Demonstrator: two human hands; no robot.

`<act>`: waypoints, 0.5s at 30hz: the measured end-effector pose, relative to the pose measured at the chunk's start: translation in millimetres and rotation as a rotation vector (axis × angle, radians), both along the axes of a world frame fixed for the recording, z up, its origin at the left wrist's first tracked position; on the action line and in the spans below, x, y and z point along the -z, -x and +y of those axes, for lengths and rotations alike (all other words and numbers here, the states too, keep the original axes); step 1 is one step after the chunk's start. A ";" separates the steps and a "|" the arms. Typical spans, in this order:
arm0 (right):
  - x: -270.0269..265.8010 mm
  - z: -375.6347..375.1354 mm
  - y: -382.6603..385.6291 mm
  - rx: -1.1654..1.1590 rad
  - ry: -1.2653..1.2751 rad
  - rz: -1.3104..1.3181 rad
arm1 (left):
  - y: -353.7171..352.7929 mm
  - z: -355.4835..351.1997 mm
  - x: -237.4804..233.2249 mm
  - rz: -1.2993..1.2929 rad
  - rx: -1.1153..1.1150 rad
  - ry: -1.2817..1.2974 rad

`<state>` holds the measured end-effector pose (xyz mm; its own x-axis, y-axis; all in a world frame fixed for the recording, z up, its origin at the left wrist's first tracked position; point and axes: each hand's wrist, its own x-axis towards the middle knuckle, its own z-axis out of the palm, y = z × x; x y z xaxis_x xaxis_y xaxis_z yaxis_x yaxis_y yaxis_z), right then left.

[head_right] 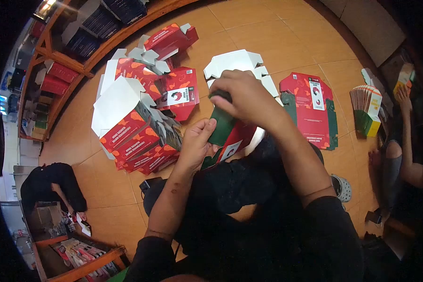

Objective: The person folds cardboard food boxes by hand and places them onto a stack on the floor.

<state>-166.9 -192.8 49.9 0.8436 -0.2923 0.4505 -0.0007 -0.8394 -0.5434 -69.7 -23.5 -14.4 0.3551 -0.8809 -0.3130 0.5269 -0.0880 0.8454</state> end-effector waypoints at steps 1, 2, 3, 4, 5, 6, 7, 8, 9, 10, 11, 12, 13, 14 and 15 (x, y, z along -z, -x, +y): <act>-4.6 5.5 1.0 -0.010 -0.007 0.032 | 0.3 0.0 1.0 -0.001 -0.001 0.000; -7.2 8.1 1.4 -0.020 -0.014 0.063 | 0.7 0.4 2.9 0.000 -0.006 0.021; -6.0 7.0 1.6 -0.019 -0.014 0.062 | 1.4 1.0 3.9 0.001 -0.009 0.042; -3.6 5.3 2.1 -0.109 -0.072 0.084 | 2.0 1.4 3.6 -0.001 -0.007 0.043; -1.9 3.7 2.5 -0.199 -0.129 0.107 | 2.8 1.3 3.1 -0.016 -0.014 0.065; -1.0 4.4 3.7 -0.195 -0.130 0.105 | 3.7 1.0 2.5 -0.030 -0.019 0.085; -0.3 6.2 4.6 -0.187 -0.136 0.123 | 2.7 0.5 1.6 -0.033 -0.016 0.086; 0.3 7.0 4.7 -0.180 -0.142 0.139 | 0.1 0.9 0.2 -0.076 0.002 0.062; -0.4 5.5 6.7 -0.179 -0.145 0.133 | -2.5 1.8 -3.2 -0.120 0.018 0.037; -2.4 2.7 11.7 -0.168 -0.088 0.244 | -4.2 3.4 -8.1 -0.125 0.019 0.031; -4.8 -0.3 16.1 -0.159 -0.030 0.354 | -5.5 5.3 -15.2 -0.306 0.005 0.013; -8.3 -8.1 17.1 -0.189 -0.100 0.369 | -7.5 6.1 -24.4 -0.488 -0.010 -0.002; -10.6 -15.4 18.7 -0.138 -0.115 0.259 | -13.9 8.1 -34.9 -0.498 -0.009 0.000; -12.4 -20.4 21.2 -0.086 -0.135 0.151 | -21.9 12.6 -46.2 -1.160 -0.368 0.115; -16.0 -24.0 24.3 0.009 -0.238 0.063 | -25.7 15.5 -53.9 -1.806 -0.746 0.242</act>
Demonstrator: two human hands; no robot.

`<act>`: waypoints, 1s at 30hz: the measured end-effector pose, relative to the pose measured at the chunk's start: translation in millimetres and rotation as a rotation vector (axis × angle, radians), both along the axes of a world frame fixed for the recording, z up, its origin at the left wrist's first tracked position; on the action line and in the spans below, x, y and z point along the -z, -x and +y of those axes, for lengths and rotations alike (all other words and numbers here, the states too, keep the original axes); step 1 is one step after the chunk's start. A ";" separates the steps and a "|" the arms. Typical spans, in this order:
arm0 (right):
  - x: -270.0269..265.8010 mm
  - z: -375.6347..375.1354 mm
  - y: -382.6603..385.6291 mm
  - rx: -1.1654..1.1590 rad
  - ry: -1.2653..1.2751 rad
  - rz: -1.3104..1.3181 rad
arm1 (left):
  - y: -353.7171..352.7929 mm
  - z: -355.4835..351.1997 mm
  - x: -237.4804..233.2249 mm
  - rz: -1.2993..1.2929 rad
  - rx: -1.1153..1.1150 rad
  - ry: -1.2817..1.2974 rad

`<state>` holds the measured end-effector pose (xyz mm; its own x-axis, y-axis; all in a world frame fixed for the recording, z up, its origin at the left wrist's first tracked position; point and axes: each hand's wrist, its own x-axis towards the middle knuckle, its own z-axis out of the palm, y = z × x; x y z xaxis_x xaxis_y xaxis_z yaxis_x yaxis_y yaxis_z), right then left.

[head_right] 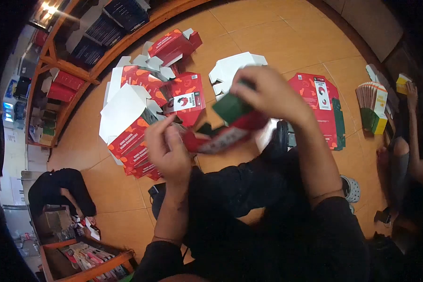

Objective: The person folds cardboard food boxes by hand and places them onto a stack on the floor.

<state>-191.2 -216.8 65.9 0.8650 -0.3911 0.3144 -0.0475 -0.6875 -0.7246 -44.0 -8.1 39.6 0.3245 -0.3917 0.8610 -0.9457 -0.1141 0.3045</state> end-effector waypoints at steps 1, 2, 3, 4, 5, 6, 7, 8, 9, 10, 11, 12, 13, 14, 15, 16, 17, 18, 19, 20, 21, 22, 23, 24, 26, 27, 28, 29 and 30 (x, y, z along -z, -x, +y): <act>-4.6 -1.9 2.1 0.106 -0.097 -0.077 | 4.0 7.3 -3.6 -0.005 0.005 -0.002; -9.5 -0.4 3.1 0.108 -0.095 -0.082 | 11.1 20.2 -5.8 0.333 0.154 0.032; -14.4 2.6 4.5 0.186 -0.195 -0.148 | 14.5 26.1 -6.8 0.672 0.302 0.068; -17.0 6.1 5.0 0.261 -0.295 -0.209 | 14.6 21.3 -2.4 0.671 0.300 0.075; -17.3 10.3 3.3 0.243 -0.269 -0.232 | 15.2 13.3 7.1 0.814 0.375 0.004; -13.8 13.9 -1.5 0.231 -0.265 -0.223 | 14.0 6.9 16.1 0.958 0.447 -0.063; -6.9 17.6 -7.9 0.180 -0.167 -0.282 | 11.2 2.7 22.2 0.976 0.473 -0.089; -3.5 21.7 -12.6 0.129 -0.070 -0.343 | 9.2 -0.4 25.4 0.983 0.465 -0.078; -3.7 28.4 -14.2 0.120 -0.033 -0.287 | 6.5 -2.7 27.6 1.022 0.482 -0.053; -2.2 31.2 -17.0 0.114 -0.036 -0.283 | 3.6 -4.2 28.3 1.060 0.501 -0.035; 0.6 33.2 -19.6 0.045 -0.109 -0.289 | -1.2 -6.4 27.3 1.075 0.492 -0.022; 3.9 35.0 -21.2 -0.024 -0.184 -0.296 | -5.4 -7.5 25.1 1.076 0.489 -0.026; 7.7 33.2 -20.2 -0.082 -0.255 -0.238 | -9.7 -8.5 21.6 1.084 0.487 -0.005; 11.0 32.1 -20.4 -0.082 -0.259 -0.241 | -13.5 -7.3 18.6 1.091 0.485 0.016; 13.9 31.4 -21.0 -0.119 -0.340 -0.234 | -17.4 -3.5 16.7 1.120 0.494 -0.023; 16.1 30.3 -22.1 -0.157 -0.419 -0.225 | -20.6 -0.4 16.8 1.119 0.493 -0.024; 18.4 29.4 -23.2 -0.156 -0.421 -0.225 | -22.9 3.2 18.8 1.131 0.518 -0.066; 20.4 27.9 -24.2 -0.156 -0.406 -0.214 | -24.9 6.2 21.9 1.143 0.545 -0.108; 21.7 27.0 -24.6 -0.155 -0.390 -0.202 | -27.0 8.8 27.7 1.194 0.651 -0.111; 22.3 27.6 -25.0 -0.154 -0.390 -0.202 | -27.4 9.0 31.3 1.195 0.652 -0.112; 22.7 28.7 -26.0 -0.165 -0.396 -0.140 | -25.9 8.2 31.6 1.145 0.664 -0.118; 23.2 29.9 -27.4 -0.178 -0.402 -0.077 | -23.5 7.1 31.0 1.095 0.674 -0.122; 24.8 32.5 -28.5 -0.169 -0.363 -0.075 | -17.1 4.8 30.3 1.122 0.646 -0.081; 25.5 34.3 -29.4 -0.170 -0.364 -0.075 | -16.8 4.3 32.1 1.122 0.645 -0.081; 26.1 36.9 -30.5 -0.140 -0.286 -0.016 | -17.0 2.9 36.6 1.060 0.625 -0.078; 22.7 38.4 -30.4 -0.134 -0.250 0.004 | -15.4 2.5 36.3 1.062 0.626 -0.079; 19.6 40.0 -29.5 -0.133 -0.252 0.006 | -13.4 2.5 34.8 0.997 0.497 -0.103; 16.7 41.4 -29.1 -0.127 -0.225 0.024 | -11.9 1.8 33.2 0.929 0.369 -0.125; 15.1 42.5 -28.6 -0.122 -0.199 0.044 | -10.1 0.4 32.3 0.931 0.368 -0.127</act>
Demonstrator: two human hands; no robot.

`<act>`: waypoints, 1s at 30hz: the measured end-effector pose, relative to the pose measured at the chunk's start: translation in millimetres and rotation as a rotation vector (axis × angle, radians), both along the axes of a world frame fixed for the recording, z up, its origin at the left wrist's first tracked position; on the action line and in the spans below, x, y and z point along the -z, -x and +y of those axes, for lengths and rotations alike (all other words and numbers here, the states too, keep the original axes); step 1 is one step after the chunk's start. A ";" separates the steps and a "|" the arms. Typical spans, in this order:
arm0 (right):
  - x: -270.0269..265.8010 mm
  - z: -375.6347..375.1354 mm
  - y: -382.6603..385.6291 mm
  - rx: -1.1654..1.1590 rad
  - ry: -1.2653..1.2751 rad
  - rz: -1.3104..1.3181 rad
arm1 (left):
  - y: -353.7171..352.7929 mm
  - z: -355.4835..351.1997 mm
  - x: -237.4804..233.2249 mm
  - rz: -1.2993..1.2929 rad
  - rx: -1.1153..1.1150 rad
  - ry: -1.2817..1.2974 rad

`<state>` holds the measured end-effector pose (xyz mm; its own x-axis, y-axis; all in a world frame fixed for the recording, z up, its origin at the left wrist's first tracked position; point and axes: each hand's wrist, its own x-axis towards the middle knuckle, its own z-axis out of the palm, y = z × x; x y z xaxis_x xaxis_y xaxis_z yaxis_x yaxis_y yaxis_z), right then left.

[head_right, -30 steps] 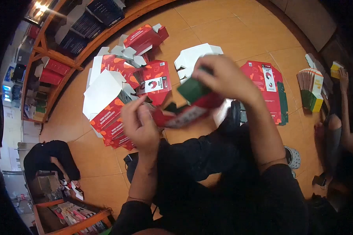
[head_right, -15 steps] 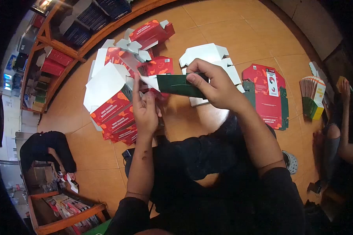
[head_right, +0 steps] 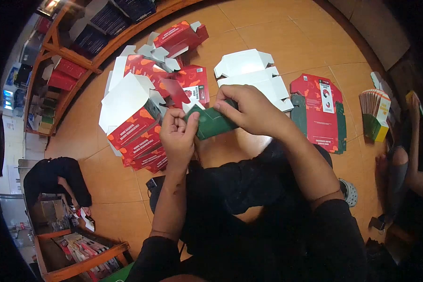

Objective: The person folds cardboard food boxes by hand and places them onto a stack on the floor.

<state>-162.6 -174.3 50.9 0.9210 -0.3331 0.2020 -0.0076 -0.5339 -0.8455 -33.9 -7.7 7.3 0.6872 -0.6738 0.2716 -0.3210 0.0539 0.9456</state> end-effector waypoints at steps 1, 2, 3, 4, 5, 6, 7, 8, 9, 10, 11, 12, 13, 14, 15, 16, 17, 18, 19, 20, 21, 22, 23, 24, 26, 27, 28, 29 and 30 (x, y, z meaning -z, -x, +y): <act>-0.9 0.4 0.2 -0.001 -0.003 0.002 | 1.9 -2.2 -0.9 -0.042 -0.096 0.025; -1.6 0.2 0.3 -0.004 0.000 -0.006 | 3.3 -3.9 -1.7 -0.085 -0.192 0.051; -1.9 0.2 0.3 -0.008 0.003 -0.012 | 4.5 -4.3 -3.0 -0.084 -0.192 0.050; -1.0 1.1 0.0 -0.007 0.002 -0.012 | 5.6 -4.7 -4.1 -0.088 -0.213 0.064; 0.5 2.4 -0.7 -0.010 0.058 -0.064 | 6.0 -5.2 -4.7 -0.093 -0.233 0.078; 2.1 3.0 -1.1 -0.012 0.114 -0.116 | 5.7 -4.7 -4.5 -0.093 -0.231 0.078; 4.0 3.0 -1.5 -0.011 0.114 -0.116 | 4.9 -3.2 -4.3 -0.125 -0.203 0.063; 5.9 3.0 -2.1 -0.016 0.144 -0.163 | 3.7 -1.8 -3.9 -0.157 -0.176 0.047; 6.9 3.1 -2.6 -0.022 0.174 -0.209 | 1.6 -1.0 -1.7 -0.158 -0.176 0.047; 7.2 3.5 -2.7 -0.022 0.174 -0.209 | -1.1 -0.1 1.8 -0.131 -0.150 0.075; 7.3 4.1 -2.7 -0.016 0.188 -0.208 | -2.4 0.6 3.6 -0.103 -0.124 0.103; 7.3 4.1 -2.9 -0.009 0.204 -0.208 | -2.1 1.1 2.0 -0.104 -0.125 0.105; 7.4 3.5 -3.2 -0.009 0.206 -0.208 | -0.6 1.9 -1.1 -0.188 -0.126 0.077; 7.9 3.2 -3.1 -0.005 0.227 -0.207 | 1.4 2.8 -3.6 -0.271 -0.127 0.049; 8.8 3.6 -2.9 -0.001 0.246 -0.206 | 4.4 3.5 -4.7 -0.270 -0.125 0.047; 9.7 4.2 -3.4 0.001 0.246 -0.206 | 7.7 3.2 -5.5 -0.312 -0.103 0.008; 11.0 5.5 -3.9 -0.020 0.252 -0.198 | 10.3 2.8 -6.5 -0.355 -0.082 -0.033; 11.9 6.3 -4.3 -0.041 0.258 -0.191 | 11.1 1.9 -8.2 -0.355 -0.082 -0.033; 12.2 4.8 -4.4 -0.041 0.259 -0.192 | 11.1 0.3 -10.0 -0.347 -0.085 -0.049; 12.9 2.7 -4.1 -0.055 0.267 -0.202 | 11.1 -0.8 -10.8 -0.337 -0.090 -0.065; 13.1 1.9 -4.2 -0.069 0.275 -0.213 | 11.0 -2.6 -10.5 -0.338 -0.091 -0.066; 12.0 2.5 -4.5 -0.070 0.276 -0.215 | 10.5 -4.9 -9.8 -0.071 -0.069 0.011; 10.3 3.2 -4.4 -0.078 0.241 -0.213 | 9.8 -6.1 -9.2 0.196 -0.047 0.089; 9.2 4.1 -4.0 -0.085 0.205 -0.210 | 8.1 -4.2 -8.2 0.194 -0.046 0.090; 15.1 7.7 -6.8 -0.086 0.214 -0.226 | 5.3 1.2 -6.2 -0.096 -0.010 -0.056; 17.6 9.3 -7.7 -0.089 0.220 -0.240 | 6.7 2.0 -8.8 -0.097 -0.007 -0.057; 16.2 8.9 -6.8 -0.087 0.217 -0.241 | 8.8 3.0 -13.7 -0.207 0.012 -0.082; 13.0 7.0 -5.7 -0.091 0.228 -0.190 | 9.6 3.2 -16.3 -0.318 0.030 -0.105; 11.3 5.9 -5.6 -0.097 0.240 -0.140 | 9.6 2.4 -14.6 -0.320 0.028 -0.105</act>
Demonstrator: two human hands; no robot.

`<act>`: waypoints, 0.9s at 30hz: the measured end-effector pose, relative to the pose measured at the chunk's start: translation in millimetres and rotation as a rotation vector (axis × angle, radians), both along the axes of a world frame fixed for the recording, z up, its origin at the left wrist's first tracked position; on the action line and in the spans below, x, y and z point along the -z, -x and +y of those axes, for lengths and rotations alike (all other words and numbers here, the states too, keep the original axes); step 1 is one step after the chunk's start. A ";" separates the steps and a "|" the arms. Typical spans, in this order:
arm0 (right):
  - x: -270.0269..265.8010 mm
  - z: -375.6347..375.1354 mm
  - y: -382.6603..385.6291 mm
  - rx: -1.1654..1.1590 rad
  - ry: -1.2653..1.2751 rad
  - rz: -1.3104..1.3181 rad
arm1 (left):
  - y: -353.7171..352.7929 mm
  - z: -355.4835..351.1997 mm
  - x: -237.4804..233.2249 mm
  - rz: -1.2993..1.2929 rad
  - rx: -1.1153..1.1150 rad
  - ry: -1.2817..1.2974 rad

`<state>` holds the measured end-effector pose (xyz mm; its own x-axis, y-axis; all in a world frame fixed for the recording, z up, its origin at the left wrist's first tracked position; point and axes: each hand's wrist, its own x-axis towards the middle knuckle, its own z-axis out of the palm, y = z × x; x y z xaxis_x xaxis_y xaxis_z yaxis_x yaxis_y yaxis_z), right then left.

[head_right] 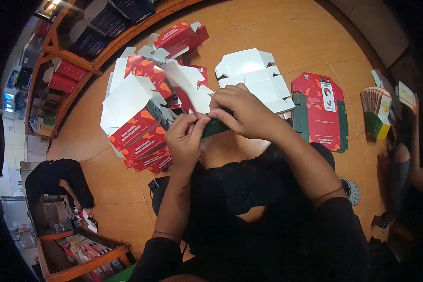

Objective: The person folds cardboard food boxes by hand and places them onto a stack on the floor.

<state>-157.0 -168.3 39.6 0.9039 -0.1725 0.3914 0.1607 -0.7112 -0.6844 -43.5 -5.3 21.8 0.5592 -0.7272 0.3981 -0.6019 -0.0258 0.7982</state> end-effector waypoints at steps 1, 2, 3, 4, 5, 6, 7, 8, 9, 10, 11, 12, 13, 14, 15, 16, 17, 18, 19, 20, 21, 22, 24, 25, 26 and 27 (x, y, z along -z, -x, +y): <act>0.7 0.1 -1.1 -0.003 0.000 0.000 | 0.2 -1.3 3.1 -0.038 -0.039 0.036; 2.0 -0.2 -2.3 0.068 -0.033 -0.060 | 0.1 -2.4 4.6 -0.076 -0.077 0.073; 3.1 -0.9 -3.2 0.140 -0.065 -0.119 | 1.5 -3.7 -0.9 -0.076 -0.077 0.076; 4.2 0.0 -4.0 0.141 -0.062 -0.119 | 4.7 -5.3 -10.8 -0.314 -0.063 0.016; 5.1 1.7 -4.9 0.183 -0.216 -0.125 | 7.0 -7.0 -15.9 -0.551 -0.048 -0.044; 5.5 2.0 -4.5 0.225 -0.371 -0.130 | 8.0 -7.1 -14.0 -0.549 -0.045 -0.041; 1.3 0.6 -1.7 0.241 -0.309 -0.107 | 8.8 -5.7 -9.8 -0.507 0.007 -0.133; -0.1 -0.5 0.5 0.245 -0.310 -0.105 | 9.1 -4.7 -4.9 -0.464 0.059 -0.227; -0.6 -1.7 2.2 0.200 -0.443 -0.029 | 8.0 -5.9 0.1 -0.433 0.072 -0.213; -1.6 -3.4 3.5 0.153 -0.575 0.046 | 6.3 -5.9 2.0 -0.432 0.074 -0.216; -3.7 -6.7 5.0 0.154 -0.576 0.045 | 3.0 -5.7 2.0 -0.375 0.089 -0.186; -5.7 -10.7 7.9 0.041 -0.689 0.050 | -0.8 -5.1 2.2 -0.318 0.104 -0.158; -7.7 -14.9 10.7 -0.074 -0.799 0.053 | -7.7 -4.6 4.9 -0.320 0.106 -0.159; -9.5 -19.6 12.9 -0.073 -0.799 0.050 | -16.4 -4.7 9.0 -0.241 0.111 -0.142; -11.2 -24.2 15.3 -0.133 -0.789 0.074 | -19.8 -5.4 7.6 -0.163 0.116 -0.126; -12.8 -28.9 17.6 -0.193 -0.776 0.098 | -18.9 -5.0 5.3 -0.166 0.117 -0.125; -13.9 -33.4 20.1 -0.187 -0.704 0.153 | -17.0 -4.2 1.0 -0.016 0.101 -0.163; -11.0 -36.9 19.5 -0.186 -0.703 0.149 | -15.7 -4.1 -2.5 0.134 0.085 -0.202; -5.3 -40.1 17.9 -0.205 -0.723 0.194 | -16.5 -4.4 -0.7 0.132 0.087 -0.202; -2.4 -42.7 17.2 -0.223 -0.743 0.240 | -18.2 -4.7 4.2 -0.082 0.122 -0.198; -2.7 -44.3 17.8 -0.220 -0.743 0.238 | -19.7 -4.7 9.3 -0.296 0.157 -0.192; -3.4 -46.0 18.3 -0.183 -0.662 0.268 | -22.4 -6.0 13.8 -0.297 0.160 -0.190; -7.9 -51.4 22.1 -0.144 -0.581 0.297 | -29.7 -7.7 20.7 -0.269 0.162 -0.137; -13.7 -58.6 29.5 -0.071 -0.442 0.498 | -33.7 -6.2 21.2 -0.271 0.163 -0.134; -15.9 -68.6 37.6 0.005 -0.296 0.694 | -38.4 -4.2 20.9 -0.046 0.124 -0.266; 5.8 -88.8 44.6 -0.033 -0.124 0.782 | -41.3 -2.7 20.1 0.181 0.084 -0.395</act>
<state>-201.6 -257.1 33.8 0.9143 -0.1412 -0.3796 -0.3795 -0.6257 -0.6815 -2.1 -8.0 1.8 0.5268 -0.8498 -0.0184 -0.4660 -0.3068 0.8299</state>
